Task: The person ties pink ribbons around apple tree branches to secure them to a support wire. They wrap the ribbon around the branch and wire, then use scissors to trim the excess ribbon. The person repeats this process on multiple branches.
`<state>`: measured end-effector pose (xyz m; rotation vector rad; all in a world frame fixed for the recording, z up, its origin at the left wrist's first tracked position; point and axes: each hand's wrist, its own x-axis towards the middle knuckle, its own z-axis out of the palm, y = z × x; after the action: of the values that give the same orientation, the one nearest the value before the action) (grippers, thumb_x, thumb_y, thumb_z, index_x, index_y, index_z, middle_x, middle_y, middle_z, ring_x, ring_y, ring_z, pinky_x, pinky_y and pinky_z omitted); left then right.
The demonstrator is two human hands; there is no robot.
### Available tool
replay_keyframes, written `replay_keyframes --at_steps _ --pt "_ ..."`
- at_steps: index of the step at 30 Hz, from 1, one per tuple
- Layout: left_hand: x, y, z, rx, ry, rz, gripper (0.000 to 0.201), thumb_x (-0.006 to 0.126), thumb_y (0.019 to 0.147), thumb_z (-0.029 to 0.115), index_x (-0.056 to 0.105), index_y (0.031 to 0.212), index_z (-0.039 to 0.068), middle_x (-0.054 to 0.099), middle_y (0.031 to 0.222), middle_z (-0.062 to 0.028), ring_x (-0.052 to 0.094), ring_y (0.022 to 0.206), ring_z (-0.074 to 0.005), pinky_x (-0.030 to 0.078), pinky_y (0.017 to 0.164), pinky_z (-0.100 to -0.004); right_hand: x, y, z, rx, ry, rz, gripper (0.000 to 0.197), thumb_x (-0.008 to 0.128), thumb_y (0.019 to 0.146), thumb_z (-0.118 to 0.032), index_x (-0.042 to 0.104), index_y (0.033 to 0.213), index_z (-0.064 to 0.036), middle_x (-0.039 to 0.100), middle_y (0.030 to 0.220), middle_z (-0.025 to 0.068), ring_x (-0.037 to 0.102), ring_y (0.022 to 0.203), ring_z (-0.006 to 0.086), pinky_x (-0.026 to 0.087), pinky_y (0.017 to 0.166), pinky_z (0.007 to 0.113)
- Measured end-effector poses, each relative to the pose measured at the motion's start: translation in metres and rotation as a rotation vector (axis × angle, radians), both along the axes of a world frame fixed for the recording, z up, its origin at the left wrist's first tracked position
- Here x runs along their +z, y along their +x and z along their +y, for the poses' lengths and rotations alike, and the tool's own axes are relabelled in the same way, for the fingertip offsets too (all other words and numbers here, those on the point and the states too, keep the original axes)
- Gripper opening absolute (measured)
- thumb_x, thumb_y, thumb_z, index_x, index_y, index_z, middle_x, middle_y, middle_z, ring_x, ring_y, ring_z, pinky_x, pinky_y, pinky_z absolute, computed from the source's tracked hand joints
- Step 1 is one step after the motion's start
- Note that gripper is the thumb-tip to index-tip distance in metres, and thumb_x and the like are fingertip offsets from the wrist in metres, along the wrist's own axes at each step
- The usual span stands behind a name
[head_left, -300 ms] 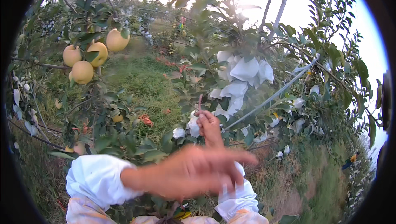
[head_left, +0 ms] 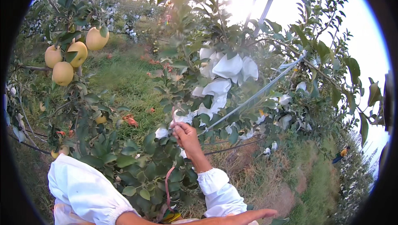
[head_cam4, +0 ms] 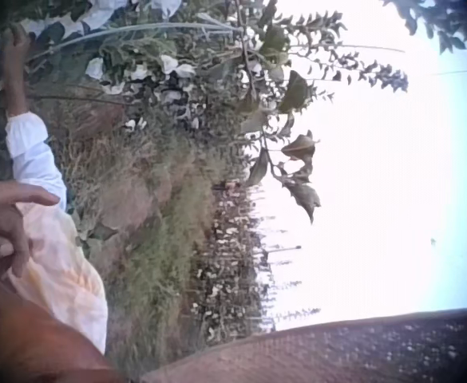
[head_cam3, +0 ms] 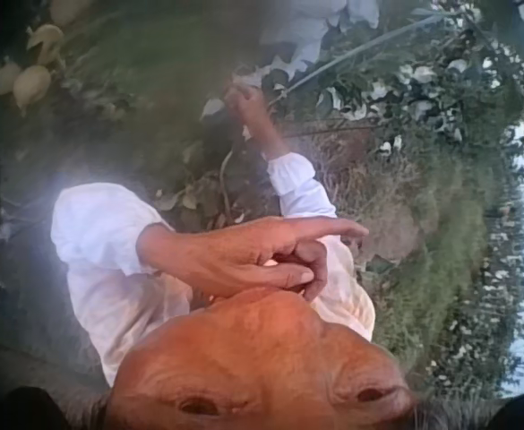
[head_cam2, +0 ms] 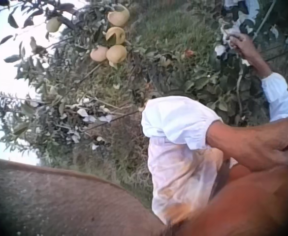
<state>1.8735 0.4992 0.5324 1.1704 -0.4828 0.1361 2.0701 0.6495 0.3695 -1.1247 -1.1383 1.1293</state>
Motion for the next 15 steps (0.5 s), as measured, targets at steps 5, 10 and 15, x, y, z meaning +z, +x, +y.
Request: replay_keyframes --at_steps 5,10,15 --pt "0.006 0.012 -0.01 -0.103 -0.096 -0.03 0.06 0.043 0.093 0.012 0.012 0.144 0.001 0.055 0.086 -0.0052 0.05 0.079 -0.0131 0.042 0.071 -0.0253 0.011 0.003 -0.01 -0.011 -0.015 -0.017 0.015 0.05 0.093 -0.013 0.061 0.099 -0.0038 0.045 0.066 -0.0052 0.028 0.046 -0.0002 0.019 0.04 0.017" --pt "-0.036 0.038 -0.033 0.079 0.162 -0.409 0.066 0.045 0.094 0.018 0.008 0.145 0.002 0.055 0.093 -0.0096 0.051 0.081 -0.0183 0.044 0.075 -0.0305 0.013 0.001 -0.012 0.006 -0.026 -0.023 0.016 0.051 0.093 -0.014 0.061 0.099 -0.003 0.045 0.066 -0.0045 0.028 0.046 0.0006 0.02 0.041 0.017" --pt "-0.04 0.08 0.035 0.15 0.449 -0.332 0.029 0.046 0.092 0.01 0.057 0.118 0.001 0.066 0.095 -0.0106 0.063 0.085 -0.0146 0.05 0.075 -0.0269 0.004 0.005 -0.009 0.048 -0.022 0.107 0.02 0.05 0.093 -0.014 0.059 0.105 0.0002 0.049 0.071 -0.0027 0.03 0.047 0.0014 0.023 0.04 0.018"
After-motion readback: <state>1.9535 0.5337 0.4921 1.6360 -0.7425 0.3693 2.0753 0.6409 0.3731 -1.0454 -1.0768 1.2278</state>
